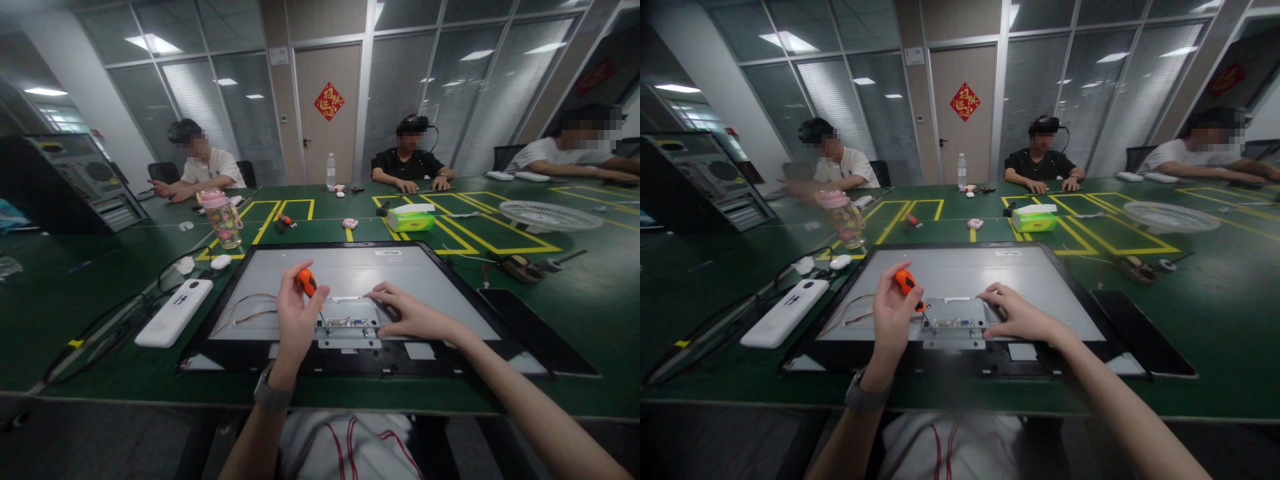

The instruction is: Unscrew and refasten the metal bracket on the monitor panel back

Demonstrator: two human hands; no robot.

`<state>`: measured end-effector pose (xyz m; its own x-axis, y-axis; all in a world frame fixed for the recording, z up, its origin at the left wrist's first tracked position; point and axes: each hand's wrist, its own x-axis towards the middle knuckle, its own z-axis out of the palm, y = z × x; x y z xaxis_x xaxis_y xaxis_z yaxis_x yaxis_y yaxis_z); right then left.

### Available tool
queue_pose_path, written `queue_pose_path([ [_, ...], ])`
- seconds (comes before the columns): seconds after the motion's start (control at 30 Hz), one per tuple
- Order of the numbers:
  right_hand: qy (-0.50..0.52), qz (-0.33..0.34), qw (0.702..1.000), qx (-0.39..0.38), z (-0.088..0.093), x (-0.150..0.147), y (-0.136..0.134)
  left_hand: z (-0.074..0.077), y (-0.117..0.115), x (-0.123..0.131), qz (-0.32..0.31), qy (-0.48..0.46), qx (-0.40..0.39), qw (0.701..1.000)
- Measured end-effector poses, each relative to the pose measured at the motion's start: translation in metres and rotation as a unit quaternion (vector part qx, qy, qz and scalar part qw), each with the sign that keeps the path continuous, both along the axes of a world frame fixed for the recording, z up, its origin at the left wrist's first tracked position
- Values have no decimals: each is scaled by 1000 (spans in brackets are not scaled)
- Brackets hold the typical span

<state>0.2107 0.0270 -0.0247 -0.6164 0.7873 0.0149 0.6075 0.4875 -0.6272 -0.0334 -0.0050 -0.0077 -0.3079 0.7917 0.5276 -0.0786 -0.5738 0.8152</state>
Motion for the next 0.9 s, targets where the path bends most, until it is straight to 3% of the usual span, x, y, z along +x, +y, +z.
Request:
queue_pose_path([
  [0.13,-4,0,1000,2,-1,1,1,-1,0,-1,-70,-73,-29,994],
  [0.37,1,4,1000,9,-3,1,2,-3,0,0,-22,-32,12,999],
  [0.53,2,5,1000,9,-5,2,2,1,-1,0,-115,-90,8,989],
  [0.6,2,4,1000,9,-6,2,3,1,-2,0,-96,-73,-7,993],
  [0.77,4,6,1000,8,-5,2,2,-3,0,-1,22,10,7,1000],
  [0.9,-3,-1,1000,-1,-3,1,1,-4,-1,-4,13,19,-20,1000],
])
